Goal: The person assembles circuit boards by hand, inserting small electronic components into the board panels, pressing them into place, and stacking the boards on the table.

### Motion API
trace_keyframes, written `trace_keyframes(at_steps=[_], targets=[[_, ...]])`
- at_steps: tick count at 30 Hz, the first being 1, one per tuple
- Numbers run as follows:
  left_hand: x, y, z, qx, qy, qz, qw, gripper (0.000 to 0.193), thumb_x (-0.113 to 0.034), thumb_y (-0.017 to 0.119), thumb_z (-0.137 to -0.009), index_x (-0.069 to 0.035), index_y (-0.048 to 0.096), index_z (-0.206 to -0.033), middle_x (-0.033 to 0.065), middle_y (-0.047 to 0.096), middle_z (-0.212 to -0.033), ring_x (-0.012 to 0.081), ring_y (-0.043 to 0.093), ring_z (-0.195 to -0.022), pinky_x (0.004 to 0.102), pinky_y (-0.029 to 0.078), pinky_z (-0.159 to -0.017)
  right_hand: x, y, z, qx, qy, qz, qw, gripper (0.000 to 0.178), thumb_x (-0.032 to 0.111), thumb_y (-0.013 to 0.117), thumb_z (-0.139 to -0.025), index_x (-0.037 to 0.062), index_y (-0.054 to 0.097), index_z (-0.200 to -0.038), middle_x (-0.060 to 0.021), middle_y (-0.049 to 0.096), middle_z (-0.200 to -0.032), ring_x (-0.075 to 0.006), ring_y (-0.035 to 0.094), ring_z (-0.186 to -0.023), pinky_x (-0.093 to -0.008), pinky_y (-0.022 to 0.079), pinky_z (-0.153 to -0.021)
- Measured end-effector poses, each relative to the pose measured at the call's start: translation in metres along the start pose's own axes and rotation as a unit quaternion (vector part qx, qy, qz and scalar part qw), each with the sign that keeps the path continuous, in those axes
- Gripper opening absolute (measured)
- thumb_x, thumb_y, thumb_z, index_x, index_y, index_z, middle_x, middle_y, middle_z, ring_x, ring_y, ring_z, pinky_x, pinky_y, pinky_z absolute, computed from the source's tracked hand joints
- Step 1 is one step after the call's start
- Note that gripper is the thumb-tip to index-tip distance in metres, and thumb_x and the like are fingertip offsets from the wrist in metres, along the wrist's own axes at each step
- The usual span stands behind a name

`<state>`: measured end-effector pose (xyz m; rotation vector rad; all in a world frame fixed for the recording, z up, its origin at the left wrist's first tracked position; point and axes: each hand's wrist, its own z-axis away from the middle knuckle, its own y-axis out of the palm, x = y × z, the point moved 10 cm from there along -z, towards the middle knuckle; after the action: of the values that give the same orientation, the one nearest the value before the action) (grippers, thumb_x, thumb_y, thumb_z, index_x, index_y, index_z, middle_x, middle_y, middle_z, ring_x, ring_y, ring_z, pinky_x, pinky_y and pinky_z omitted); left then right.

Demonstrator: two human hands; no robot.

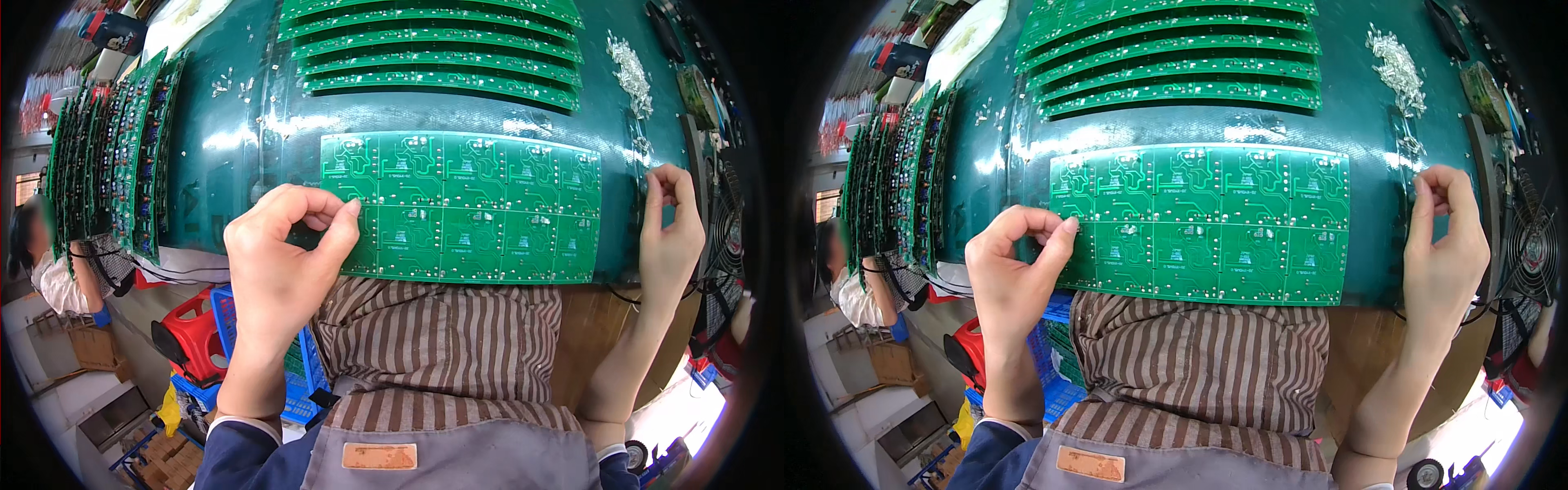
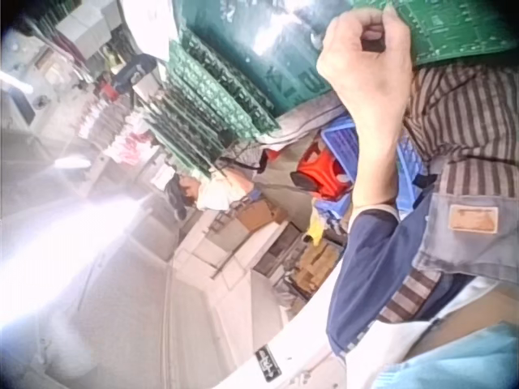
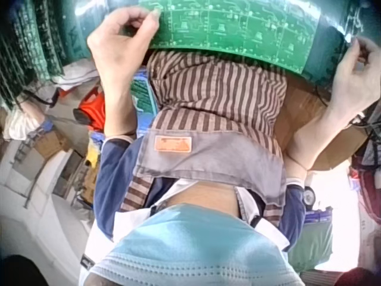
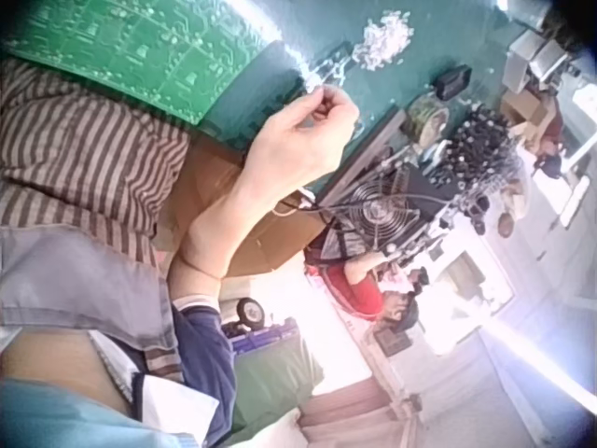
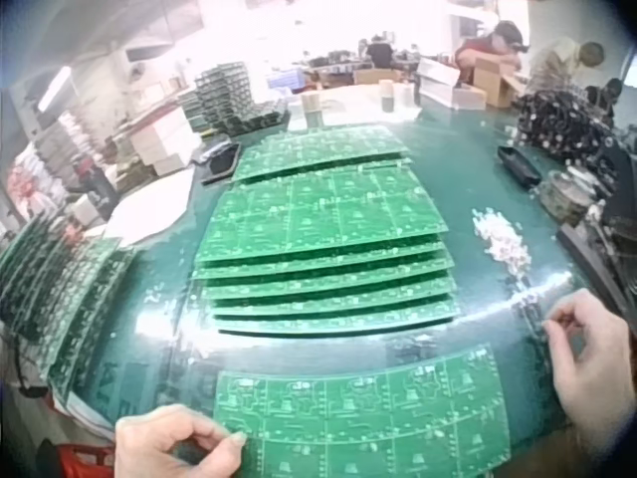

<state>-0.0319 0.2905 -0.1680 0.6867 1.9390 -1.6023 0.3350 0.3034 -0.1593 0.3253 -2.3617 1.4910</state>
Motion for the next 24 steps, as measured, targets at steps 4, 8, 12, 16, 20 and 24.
trace_keyframes(at_steps=[4,8,12,16,20,24], targets=[[0.001,0.002,-0.001,0.008,-0.020,0.004,1.000,0.010,-0.005,0.078,-0.079,-0.001,0.070,-0.077,0.0084,0.068,-0.072,0.0145,0.065,-0.063,0.0273,0.051,-0.062,0.017,0.005,0.006,0.030,-0.053,-0.004,0.998,0.009,-0.003,0.065,-0.090,-0.0005,0.062,-0.099,-0.0103,0.063,-0.087,-0.0188,0.062,-0.076,-0.0301,0.050,-0.072],[-0.019,0.005,-0.007,0.038,0.047,-0.063,0.996,0.010,-0.003,0.078,-0.079,0.000,0.069,-0.078,0.0069,0.067,-0.071,0.0135,0.062,-0.063,0.0272,0.049,-0.062,0.031,0.008,0.007,0.008,-0.101,-0.015,0.995,0.010,-0.006,0.064,-0.088,-0.0020,0.061,-0.096,-0.0126,0.062,-0.089,-0.0247,0.062,-0.079,-0.0328,0.050,-0.074],[-0.046,0.013,-0.010,0.065,0.138,-0.198,0.968,0.010,-0.004,0.078,-0.077,0.000,0.069,-0.079,0.0087,0.067,-0.071,0.0187,0.062,-0.062,0.0320,0.047,-0.064,0.024,0.017,0.010,0.026,-0.092,-0.033,0.995,0.011,-0.007,0.064,-0.089,-0.0018,0.062,-0.098,-0.0118,0.061,-0.089,-0.0214,0.060,-0.079,-0.0309,0.049,-0.075],[-0.060,0.026,-0.013,0.100,0.179,-0.233,0.951,0.009,-0.005,0.078,-0.077,-0.002,0.070,-0.078,0.0086,0.066,-0.073,0.0232,0.062,-0.065,0.0360,0.045,-0.066,-0.003,0.027,0.024,0.034,0.051,-0.285,0.957,0.009,-0.005,0.063,-0.093,-0.0030,0.063,-0.102,-0.0025,0.062,-0.093,-0.0090,0.055,-0.084,-0.0222,0.045,-0.077],[-0.055,0.027,-0.011,0.118,0.193,-0.234,0.946,0.009,-0.005,0.079,-0.076,-0.003,0.071,-0.079,0.0079,0.067,-0.076,0.0241,0.063,-0.070,0.0360,0.045,-0.068,0.017,0.032,0.040,0.090,0.062,-0.405,0.908,0.007,-0.005,0.064,-0.093,-0.0037,0.064,-0.099,-0.0045,0.064,-0.095,-0.0094,0.057,-0.086,-0.0220,0.045,-0.078],[-0.047,0.022,-0.003,0.075,0.198,-0.189,0.959,0.010,-0.007,0.081,-0.073,-0.006,0.073,-0.079,0.0052,0.066,-0.077,0.0234,0.060,-0.071,0.0349,0.044,-0.069,0.016,0.040,0.047,0.105,0.089,-0.398,0.907,0.005,-0.006,0.066,-0.091,-0.0035,0.067,-0.095,-0.0044,0.067,-0.093,-0.0091,0.058,-0.082,-0.0220,0.046,-0.074]])
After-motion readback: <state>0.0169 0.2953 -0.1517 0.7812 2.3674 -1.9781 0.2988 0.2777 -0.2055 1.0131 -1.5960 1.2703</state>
